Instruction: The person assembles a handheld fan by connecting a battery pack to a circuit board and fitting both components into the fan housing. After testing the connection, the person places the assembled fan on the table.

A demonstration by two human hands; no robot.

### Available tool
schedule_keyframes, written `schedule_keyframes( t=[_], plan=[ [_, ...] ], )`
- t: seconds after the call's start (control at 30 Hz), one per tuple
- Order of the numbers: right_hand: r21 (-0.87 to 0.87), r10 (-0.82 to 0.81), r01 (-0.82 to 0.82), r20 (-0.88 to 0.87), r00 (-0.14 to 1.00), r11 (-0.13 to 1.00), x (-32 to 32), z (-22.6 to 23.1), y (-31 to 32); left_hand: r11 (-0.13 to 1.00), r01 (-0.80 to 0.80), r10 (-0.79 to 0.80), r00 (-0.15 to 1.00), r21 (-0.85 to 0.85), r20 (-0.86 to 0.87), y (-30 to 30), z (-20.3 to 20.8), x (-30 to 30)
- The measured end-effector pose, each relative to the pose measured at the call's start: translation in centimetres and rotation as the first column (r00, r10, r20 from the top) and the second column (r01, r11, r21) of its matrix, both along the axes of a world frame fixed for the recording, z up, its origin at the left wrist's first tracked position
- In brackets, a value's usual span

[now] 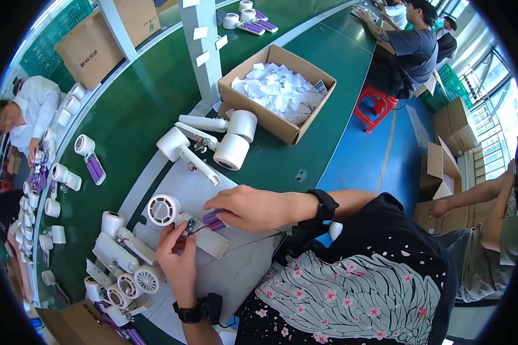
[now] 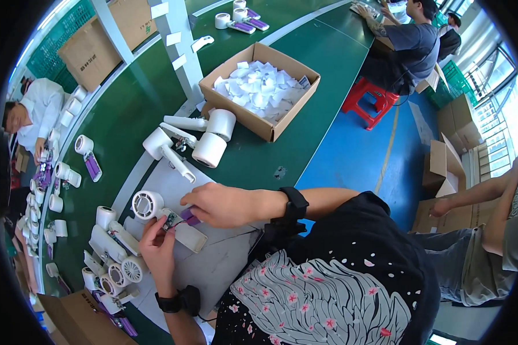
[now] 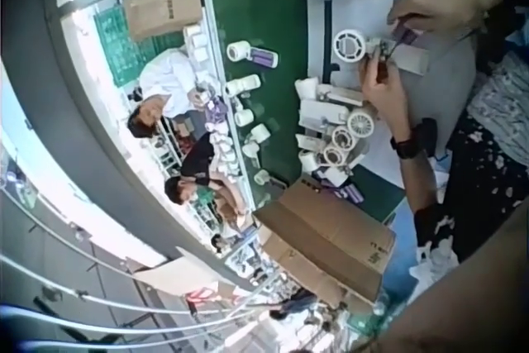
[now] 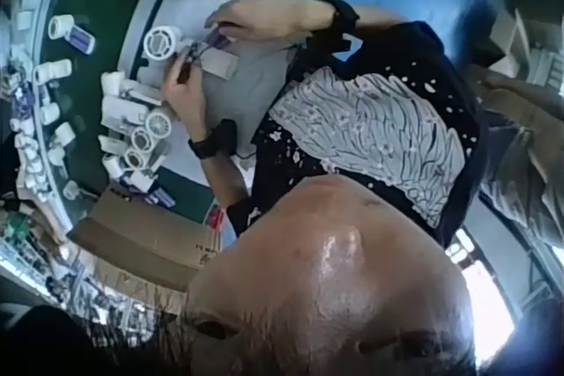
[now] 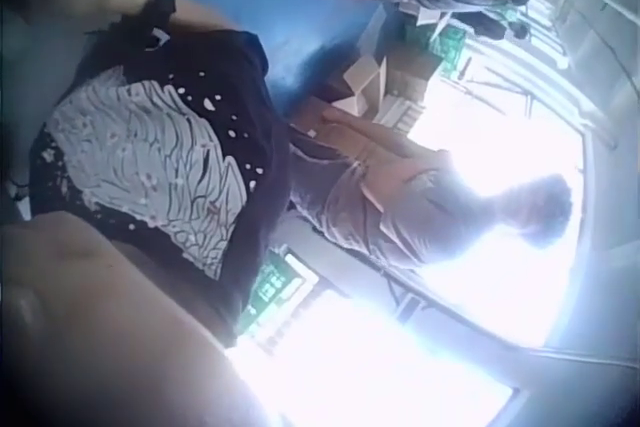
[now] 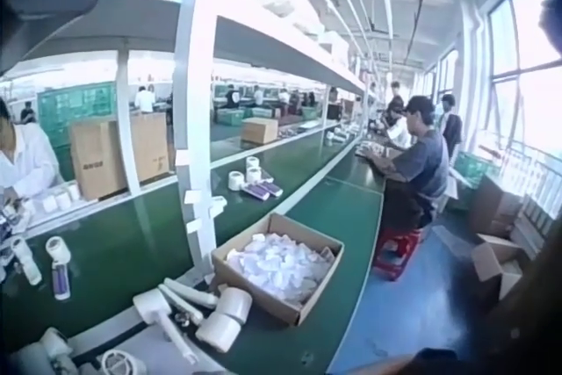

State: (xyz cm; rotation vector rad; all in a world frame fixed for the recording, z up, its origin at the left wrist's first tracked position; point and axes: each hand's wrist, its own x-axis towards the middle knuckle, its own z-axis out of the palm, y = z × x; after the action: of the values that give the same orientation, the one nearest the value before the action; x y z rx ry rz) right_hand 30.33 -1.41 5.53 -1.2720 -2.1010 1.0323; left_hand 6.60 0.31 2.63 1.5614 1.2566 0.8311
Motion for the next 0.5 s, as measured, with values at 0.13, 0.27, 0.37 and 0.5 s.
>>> schedule_keyframes(
  t=[0.13, 0.27, 0.37, 0.5],
  plan=[
    [0.081, -0.084, 0.073, 0.138, 0.987, 0.994, -1.5, 0.6, -0.2, 0.998, -0.053, 0.054, 0.999, 0.041, -0.004, -0.8, -0.1, -1.7],
    [0.301, -0.115, 0.015, 0.319, 0.941, 0.953, -3.4, 1.1, -1.0, 0.994, -0.043, 0.047, 0.998, 0.100, -0.041, -1.0, 0.9, -3.1],
    [0.423, -0.047, -0.077, 0.276, 0.960, 0.903, -3.6, 1.0, -1.5, 0.988, -0.067, 0.070, 0.997, 0.138, -0.019, -1.6, 1.0, -3.2],
    [0.431, -0.013, -0.130, 0.314, 0.949, 0.893, -4.4, 1.9, -2.1, 0.986, -0.054, 0.054, 0.999, 0.158, 0.006, -2.3, 1.3, -3.7]
  ],
)
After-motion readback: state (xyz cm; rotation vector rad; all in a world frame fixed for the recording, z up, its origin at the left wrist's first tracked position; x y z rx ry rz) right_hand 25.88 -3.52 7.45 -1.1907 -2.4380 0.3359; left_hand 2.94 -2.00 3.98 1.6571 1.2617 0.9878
